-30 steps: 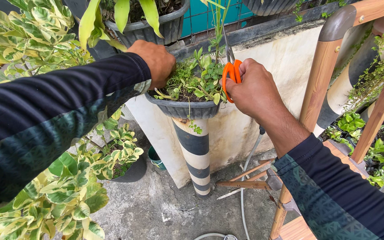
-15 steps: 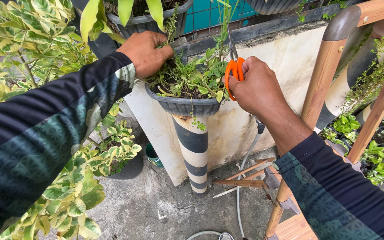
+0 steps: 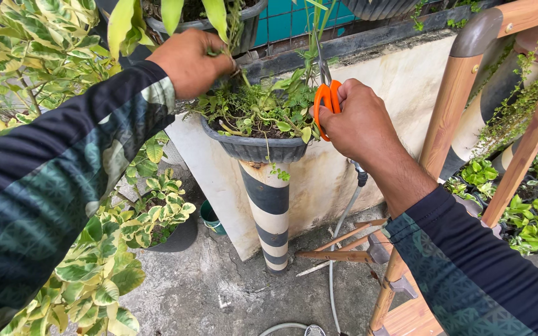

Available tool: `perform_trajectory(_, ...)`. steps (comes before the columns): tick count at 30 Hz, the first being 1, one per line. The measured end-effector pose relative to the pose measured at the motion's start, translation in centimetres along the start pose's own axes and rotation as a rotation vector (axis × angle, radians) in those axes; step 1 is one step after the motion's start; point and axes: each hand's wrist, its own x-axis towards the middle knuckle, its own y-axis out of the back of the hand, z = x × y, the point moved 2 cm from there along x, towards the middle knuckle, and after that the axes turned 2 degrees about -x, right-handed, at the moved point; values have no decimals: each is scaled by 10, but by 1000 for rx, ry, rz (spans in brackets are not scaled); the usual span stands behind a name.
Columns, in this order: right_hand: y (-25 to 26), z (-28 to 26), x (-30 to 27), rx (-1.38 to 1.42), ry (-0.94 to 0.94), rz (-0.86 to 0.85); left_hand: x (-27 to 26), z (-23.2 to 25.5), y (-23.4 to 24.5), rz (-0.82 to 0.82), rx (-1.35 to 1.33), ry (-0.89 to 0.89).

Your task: The person trims a plant in a wall-mounted planter using scissors, removing specific leaves and stems by hand. They move between different parts of the plant, cutting small sections and discarding or setting them aside.

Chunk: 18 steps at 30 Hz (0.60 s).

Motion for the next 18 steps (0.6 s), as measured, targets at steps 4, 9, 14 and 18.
perform_trajectory(4,5,3,-1,22,-17,22,-2,1,0,14,95,-109)
perform_trajectory(9,12,-4,-3,-14,46,45,-10,-1,1,30,151,-73)
perform_trajectory(14,27,-27,4,39,297,268,-16,1,-4,15,61,-89)
perform_trajectory(18,6,-60,33,87,529,248,-18,-1,-10,16,44,-68)
